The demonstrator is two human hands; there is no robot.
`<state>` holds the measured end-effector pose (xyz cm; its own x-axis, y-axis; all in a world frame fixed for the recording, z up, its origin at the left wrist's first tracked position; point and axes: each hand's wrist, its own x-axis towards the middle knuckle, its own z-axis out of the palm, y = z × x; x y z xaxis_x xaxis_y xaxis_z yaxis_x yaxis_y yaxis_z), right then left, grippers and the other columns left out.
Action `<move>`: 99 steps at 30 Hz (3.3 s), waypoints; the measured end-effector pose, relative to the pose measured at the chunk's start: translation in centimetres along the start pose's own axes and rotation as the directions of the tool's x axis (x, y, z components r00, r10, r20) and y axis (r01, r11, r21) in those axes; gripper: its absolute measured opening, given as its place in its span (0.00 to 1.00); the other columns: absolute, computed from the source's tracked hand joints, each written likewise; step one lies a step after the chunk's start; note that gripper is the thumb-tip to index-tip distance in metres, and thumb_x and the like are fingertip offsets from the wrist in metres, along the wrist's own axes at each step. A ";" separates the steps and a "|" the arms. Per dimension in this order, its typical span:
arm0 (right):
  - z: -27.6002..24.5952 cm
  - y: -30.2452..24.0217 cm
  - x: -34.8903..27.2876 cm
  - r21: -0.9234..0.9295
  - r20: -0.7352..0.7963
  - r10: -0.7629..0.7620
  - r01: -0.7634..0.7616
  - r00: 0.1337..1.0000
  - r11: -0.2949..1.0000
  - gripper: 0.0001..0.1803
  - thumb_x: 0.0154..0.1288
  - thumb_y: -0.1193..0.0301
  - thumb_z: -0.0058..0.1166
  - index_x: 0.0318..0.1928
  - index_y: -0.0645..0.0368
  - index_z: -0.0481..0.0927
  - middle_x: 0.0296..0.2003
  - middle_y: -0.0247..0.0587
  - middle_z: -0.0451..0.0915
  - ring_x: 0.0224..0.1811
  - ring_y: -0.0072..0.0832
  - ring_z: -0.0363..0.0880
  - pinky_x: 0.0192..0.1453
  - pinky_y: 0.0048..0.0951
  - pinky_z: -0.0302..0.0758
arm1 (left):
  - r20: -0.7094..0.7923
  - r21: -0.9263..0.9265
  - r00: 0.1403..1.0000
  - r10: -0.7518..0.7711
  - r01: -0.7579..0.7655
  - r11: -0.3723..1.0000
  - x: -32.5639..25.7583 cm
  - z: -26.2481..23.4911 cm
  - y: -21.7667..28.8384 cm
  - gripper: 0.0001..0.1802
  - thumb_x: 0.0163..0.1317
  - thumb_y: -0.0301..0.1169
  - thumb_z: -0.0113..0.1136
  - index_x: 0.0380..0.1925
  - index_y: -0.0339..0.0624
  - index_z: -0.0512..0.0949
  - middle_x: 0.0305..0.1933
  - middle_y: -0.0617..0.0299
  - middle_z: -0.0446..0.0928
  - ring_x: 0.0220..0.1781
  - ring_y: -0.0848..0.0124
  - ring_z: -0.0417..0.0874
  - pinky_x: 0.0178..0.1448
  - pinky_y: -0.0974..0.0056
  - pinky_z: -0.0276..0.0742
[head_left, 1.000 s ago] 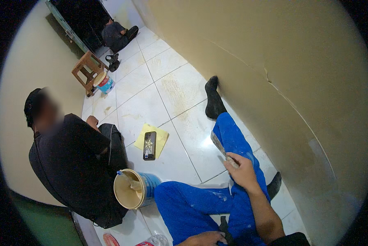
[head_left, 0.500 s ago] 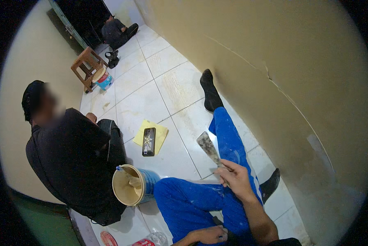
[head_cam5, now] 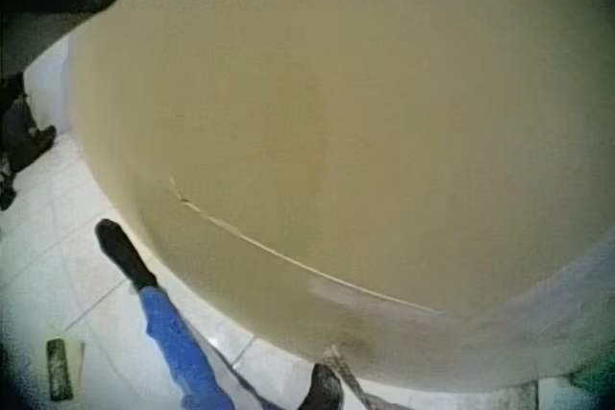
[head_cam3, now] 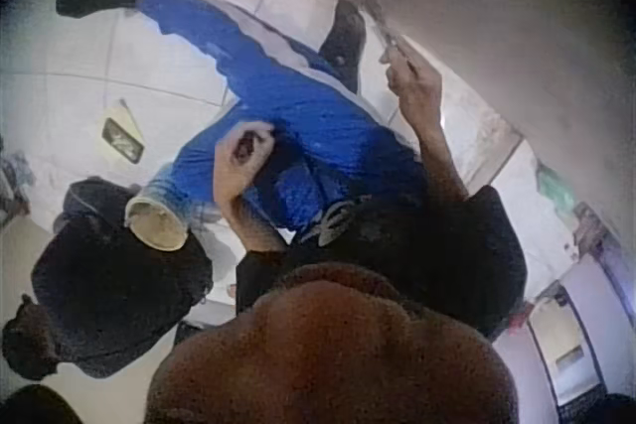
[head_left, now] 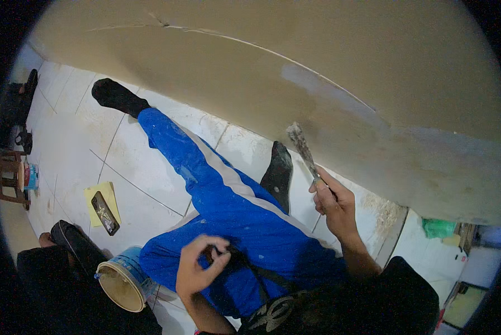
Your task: The person applies putty to a damaged area on a wall using a scraper and then smooths it over with their hand.
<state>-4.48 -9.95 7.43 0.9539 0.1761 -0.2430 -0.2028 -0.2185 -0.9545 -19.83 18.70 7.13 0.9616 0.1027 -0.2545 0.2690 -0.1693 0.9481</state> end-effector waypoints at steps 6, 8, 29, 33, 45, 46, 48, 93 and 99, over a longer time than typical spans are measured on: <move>-0.2 -0.9 -1.3 -0.024 -0.055 -0.073 0.072 0.996 0.997 0.24 0.78 0.67 0.48 0.69 0.66 0.71 0.35 0.35 0.76 0.28 0.17 0.69 0.33 0.22 0.69 | 0.064 0.077 0.950 0.306 -0.311 0.947 8.6 5.4 6.7 0.32 0.54 0.30 0.72 0.62 0.39 0.76 0.67 0.47 0.73 0.68 0.54 0.75 0.67 0.58 0.72; -0.3 -1.6 -1.3 -0.100 -0.041 -0.130 0.125 0.991 0.987 0.26 0.80 0.65 0.49 0.72 0.63 0.68 0.38 0.32 0.75 0.29 0.13 0.67 0.30 0.18 0.65 | 0.083 0.058 0.907 0.412 -0.417 0.907 10.9 8.1 8.2 0.42 0.55 0.31 0.72 0.71 0.38 0.67 0.76 0.41 0.62 0.77 0.49 0.65 0.76 0.55 0.62; -2.7 -5.5 0.7 -0.309 -0.014 -0.349 0.328 0.937 0.893 0.15 0.63 0.77 0.54 0.50 0.66 0.82 0.30 0.52 0.78 0.30 0.47 0.78 0.33 0.41 0.74 | 0.062 0.054 0.859 0.508 -0.511 0.858 16.6 16.7 9.7 0.55 0.68 0.42 0.61 0.76 0.20 0.36 0.80 0.23 0.34 0.83 0.37 0.39 0.83 0.49 0.40; -3.0 -5.2 2.0 -0.344 -0.036 -0.447 0.409 0.894 0.845 0.11 0.62 0.78 0.53 0.44 0.67 0.81 0.32 0.58 0.79 0.36 0.57 0.79 0.41 0.49 0.74 | 0.044 0.100 0.853 0.520 -0.522 0.847 17.6 16.6 10.0 0.54 0.68 0.41 0.61 0.74 0.17 0.37 0.80 0.24 0.34 0.84 0.42 0.38 0.83 0.52 0.39; -2.7 -4.5 4.7 -0.247 0.015 -0.444 0.433 0.896 0.867 0.10 0.64 0.74 0.52 0.40 0.66 0.83 0.33 0.63 0.79 0.36 0.60 0.79 0.41 0.50 0.75 | -0.208 0.006 0.879 0.429 -0.437 0.899 18.3 18.0 10.7 0.47 0.75 0.40 0.50 0.75 0.18 0.36 0.82 0.29 0.34 0.85 0.47 0.38 0.84 0.54 0.38; -2.2 -4.2 4.9 -0.260 0.009 -0.430 0.418 0.903 0.871 0.10 0.64 0.74 0.52 0.40 0.66 0.83 0.33 0.63 0.79 0.36 0.60 0.79 0.41 0.50 0.75 | -0.204 -0.047 0.901 0.383 -0.399 0.916 18.6 17.6 10.4 0.46 0.75 0.40 0.50 0.75 0.19 0.36 0.82 0.29 0.34 0.85 0.47 0.38 0.84 0.54 0.38; -0.9 -4.6 5.5 -0.355 0.070 -0.466 0.458 0.882 0.815 0.09 0.64 0.73 0.52 0.37 0.67 0.81 0.33 0.62 0.79 0.36 0.62 0.78 0.42 0.52 0.74 | -0.162 -0.061 0.936 0.311 -0.324 0.944 18.6 16.1 10.2 0.46 0.76 0.40 0.49 0.75 0.20 0.36 0.82 0.30 0.35 0.85 0.47 0.39 0.84 0.55 0.38; -1.2 -0.7 0.7 -0.316 -0.166 -0.331 0.268 0.929 0.910 0.07 0.70 0.76 0.53 0.36 0.68 0.78 0.24 0.47 0.73 0.23 0.31 0.71 0.29 0.33 0.67 | -0.024 0.041 0.858 0.514 -0.513 0.858 17.5 18.4 6.5 0.52 0.70 0.48 0.51 0.77 0.24 0.36 0.82 0.31 0.36 0.84 0.42 0.38 0.84 0.50 0.36; 0.2 -0.5 1.0 -0.358 -0.146 -0.456 0.383 0.878 0.852 0.08 0.71 0.77 0.52 0.41 0.70 0.83 0.21 0.30 0.74 0.22 0.15 0.68 0.26 0.24 0.65 | 0.009 -0.020 0.849 0.528 -0.527 0.849 17.3 16.5 7.1 0.48 0.75 0.50 0.44 0.76 0.22 0.39 0.81 0.27 0.37 0.84 0.40 0.41 0.84 0.48 0.35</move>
<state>-3.49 -9.47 7.65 0.9621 0.1140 0.2477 0.2721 -0.4617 -0.8443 -0.39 3.12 6.37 0.9593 -0.0111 0.2823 -0.2797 -0.1781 0.9434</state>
